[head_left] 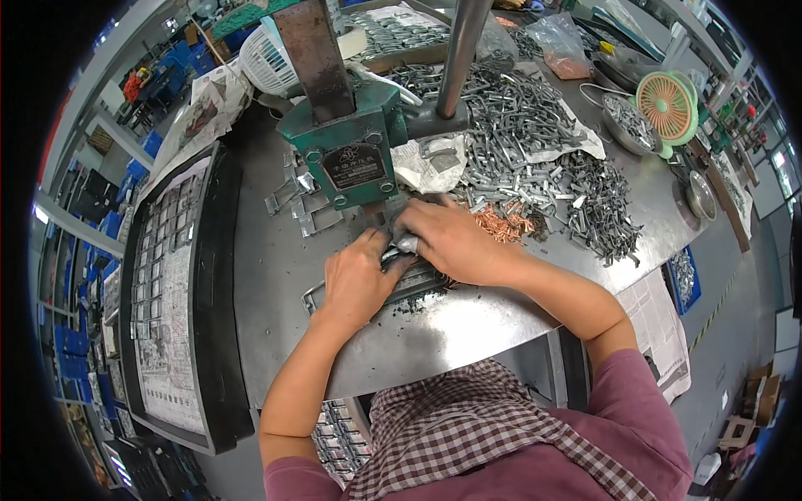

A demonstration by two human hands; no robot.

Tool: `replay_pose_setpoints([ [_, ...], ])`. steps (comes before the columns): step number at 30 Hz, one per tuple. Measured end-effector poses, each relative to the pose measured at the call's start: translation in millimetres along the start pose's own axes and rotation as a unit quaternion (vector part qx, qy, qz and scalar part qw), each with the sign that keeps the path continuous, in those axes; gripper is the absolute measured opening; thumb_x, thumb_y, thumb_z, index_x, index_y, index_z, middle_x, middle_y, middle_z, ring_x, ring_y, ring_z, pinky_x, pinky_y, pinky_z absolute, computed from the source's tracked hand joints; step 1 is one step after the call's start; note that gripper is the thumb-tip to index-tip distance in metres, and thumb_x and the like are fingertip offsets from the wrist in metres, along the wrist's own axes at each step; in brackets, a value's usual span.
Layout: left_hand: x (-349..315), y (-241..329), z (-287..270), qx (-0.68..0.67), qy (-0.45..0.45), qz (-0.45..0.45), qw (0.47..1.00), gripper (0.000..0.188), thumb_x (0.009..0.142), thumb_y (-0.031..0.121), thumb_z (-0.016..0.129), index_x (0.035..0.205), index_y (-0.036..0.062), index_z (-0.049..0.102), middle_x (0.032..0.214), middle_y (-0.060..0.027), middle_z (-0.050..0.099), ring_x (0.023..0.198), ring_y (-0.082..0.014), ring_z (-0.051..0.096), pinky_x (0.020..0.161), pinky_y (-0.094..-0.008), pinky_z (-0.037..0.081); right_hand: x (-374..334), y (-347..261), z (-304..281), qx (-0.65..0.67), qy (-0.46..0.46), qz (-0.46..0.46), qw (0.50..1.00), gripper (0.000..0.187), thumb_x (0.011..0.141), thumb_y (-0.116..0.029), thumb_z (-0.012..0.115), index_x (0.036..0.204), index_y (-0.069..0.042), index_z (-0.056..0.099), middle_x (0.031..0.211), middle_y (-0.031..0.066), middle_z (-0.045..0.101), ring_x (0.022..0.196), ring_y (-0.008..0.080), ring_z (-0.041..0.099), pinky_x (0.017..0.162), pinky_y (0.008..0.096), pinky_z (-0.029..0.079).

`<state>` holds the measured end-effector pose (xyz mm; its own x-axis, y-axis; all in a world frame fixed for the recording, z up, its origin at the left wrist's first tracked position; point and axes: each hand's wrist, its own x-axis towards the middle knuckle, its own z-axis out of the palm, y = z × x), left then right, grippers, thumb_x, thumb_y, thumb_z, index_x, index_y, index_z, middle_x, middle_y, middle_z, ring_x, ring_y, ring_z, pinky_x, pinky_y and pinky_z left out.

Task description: The person assembles metal components by inserting metal clips into metal frames by hand, operating a manual press machine to press them together, and placing the finished components into a tray.

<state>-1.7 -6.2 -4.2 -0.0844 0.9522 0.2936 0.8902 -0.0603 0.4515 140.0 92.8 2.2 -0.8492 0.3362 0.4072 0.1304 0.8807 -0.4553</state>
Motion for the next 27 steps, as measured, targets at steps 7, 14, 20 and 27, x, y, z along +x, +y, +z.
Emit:
replay_pose_setpoints([
  [7, 4.9, -3.6, 4.0, -0.023, -0.004, -0.027, 0.999, 0.036, 0.07, 0.026, 0.067, 0.092, -0.0015, 0.059, 0.087, -0.0177, 0.06, 0.078, -0.0346, 0.057, 0.066, -0.0398, 0.045, -3.9, 7.0, -5.6, -0.032, -0.017, -0.035, 0.999, 0.021, 0.075, -0.009, 0.05, 0.095, -0.004, 0.053, 0.091, 0.0108, 0.054, 0.089, 0.0266, 0.053, 0.08, 0.0401, 0.035],
  [14, 6.3, -9.8, 2.4, -0.011, 0.065, -0.092, 0.994, 0.032, 0.071, 0.028, 0.066, 0.089, 0.0023, 0.063, 0.082, -0.0168, 0.062, 0.071, -0.0336, 0.058, 0.062, -0.039, 0.045, -3.6, -19.4, -87.1, 0.035, 0.294, -0.066, 0.953, 0.038, 0.077, -0.014, 0.058, 0.111, -0.002, 0.049, 0.105, 0.0137, 0.054, 0.095, 0.0295, 0.053, 0.083, 0.0363, 0.041],
  [20, 1.3, -19.2, 13.6, 0.046, 0.141, -0.019, 0.989, 0.026, 0.071, 0.026, 0.067, 0.083, 0.0036, 0.063, 0.073, -0.0141, 0.061, 0.064, -0.0315, 0.058, 0.057, -0.0376, 0.045, 65.1, -71.3, -170.1, 0.27, 0.231, -0.174, 0.918, 0.025, 0.076, -0.017, 0.056, 0.096, -0.003, 0.052, 0.092, 0.0066, 0.054, 0.082, 0.0212, 0.054, 0.071, 0.0302, 0.042],
  [27, 0.1, -29.7, 16.2, 0.039, 0.13, 0.005, 0.991, 0.034, 0.071, 0.029, 0.067, 0.087, 0.0002, 0.059, 0.077, -0.0163, 0.062, 0.069, -0.0328, 0.059, 0.059, -0.0387, 0.047, -16.1, -107.2, -106.6, 0.022, -0.267, -0.243, 0.932, 0.022, 0.067, -0.029, 0.061, 0.064, -0.008, 0.055, 0.058, 0.0017, 0.051, 0.053, 0.02, 0.053, 0.047, 0.0324, 0.041],
])
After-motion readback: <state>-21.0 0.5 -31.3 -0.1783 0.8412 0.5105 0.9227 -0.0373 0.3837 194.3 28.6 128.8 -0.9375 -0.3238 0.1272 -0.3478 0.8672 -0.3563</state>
